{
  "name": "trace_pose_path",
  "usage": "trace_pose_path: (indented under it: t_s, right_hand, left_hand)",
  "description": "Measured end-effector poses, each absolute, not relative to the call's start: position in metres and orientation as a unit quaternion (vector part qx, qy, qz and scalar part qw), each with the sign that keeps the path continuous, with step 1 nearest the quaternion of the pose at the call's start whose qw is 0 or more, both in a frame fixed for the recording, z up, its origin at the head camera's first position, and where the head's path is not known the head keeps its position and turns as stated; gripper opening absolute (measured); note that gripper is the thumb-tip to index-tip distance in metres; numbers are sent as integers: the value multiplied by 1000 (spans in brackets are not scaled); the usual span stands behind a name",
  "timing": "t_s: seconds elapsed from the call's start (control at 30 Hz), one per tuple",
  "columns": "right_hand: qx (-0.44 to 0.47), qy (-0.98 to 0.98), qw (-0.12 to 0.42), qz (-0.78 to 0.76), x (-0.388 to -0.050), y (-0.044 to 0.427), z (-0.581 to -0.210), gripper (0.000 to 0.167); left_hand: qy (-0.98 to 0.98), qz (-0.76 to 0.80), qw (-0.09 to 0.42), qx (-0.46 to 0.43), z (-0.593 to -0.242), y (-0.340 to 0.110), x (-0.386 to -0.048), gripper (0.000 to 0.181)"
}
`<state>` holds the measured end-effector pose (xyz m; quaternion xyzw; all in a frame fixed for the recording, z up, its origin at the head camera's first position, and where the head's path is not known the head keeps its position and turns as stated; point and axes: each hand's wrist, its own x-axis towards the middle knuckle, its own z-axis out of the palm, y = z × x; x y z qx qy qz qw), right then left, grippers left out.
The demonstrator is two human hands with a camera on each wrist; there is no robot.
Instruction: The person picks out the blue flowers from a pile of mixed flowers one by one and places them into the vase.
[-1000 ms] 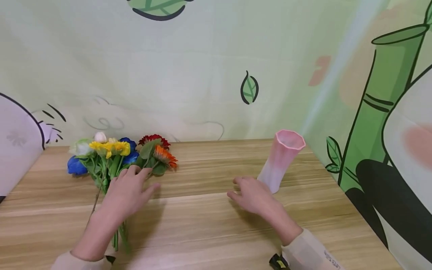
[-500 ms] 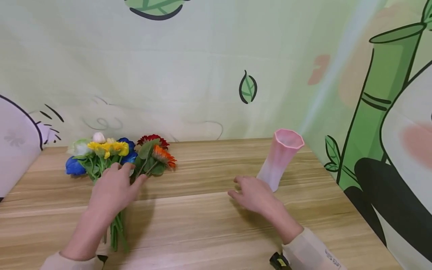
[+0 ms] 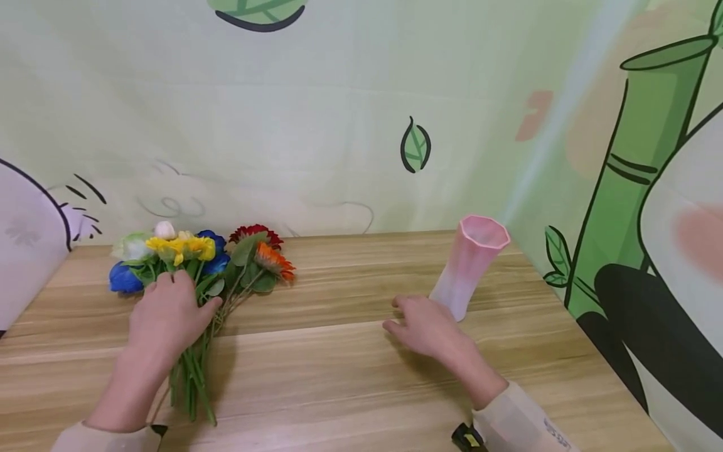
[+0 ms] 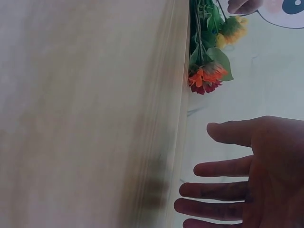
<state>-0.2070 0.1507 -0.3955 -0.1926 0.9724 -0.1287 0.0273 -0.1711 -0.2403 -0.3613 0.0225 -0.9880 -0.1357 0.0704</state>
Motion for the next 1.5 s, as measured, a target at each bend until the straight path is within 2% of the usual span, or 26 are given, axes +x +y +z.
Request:
trace_pose_path:
  t_s: [0.3,0.67,0.83,1.0,1.5]
  right_hand:
    - [-193,973,27,-124,-207,153,-397,44]
    - [-194,973,21,-120,-207,157,-397,43]
    - [-193,973,25,-123,-207,157,-395,42]
    - [-195,972,27,-126,-206,157,-395,42]
    - [-186,973,37,-129,-207,156,-393,43]
  left_hand:
    - [-988,-126,71,61,-363,-251,-172,72]
    - [-988,-133,-33,65,-357,-265,-176,71]
    - [-989,-133,-38,56,-358,-267,-178,68]
    - [-988,-134,-52,59,-359,-269,-180,72]
    - [-989,-125,-75,32,-369,-275,-187,45]
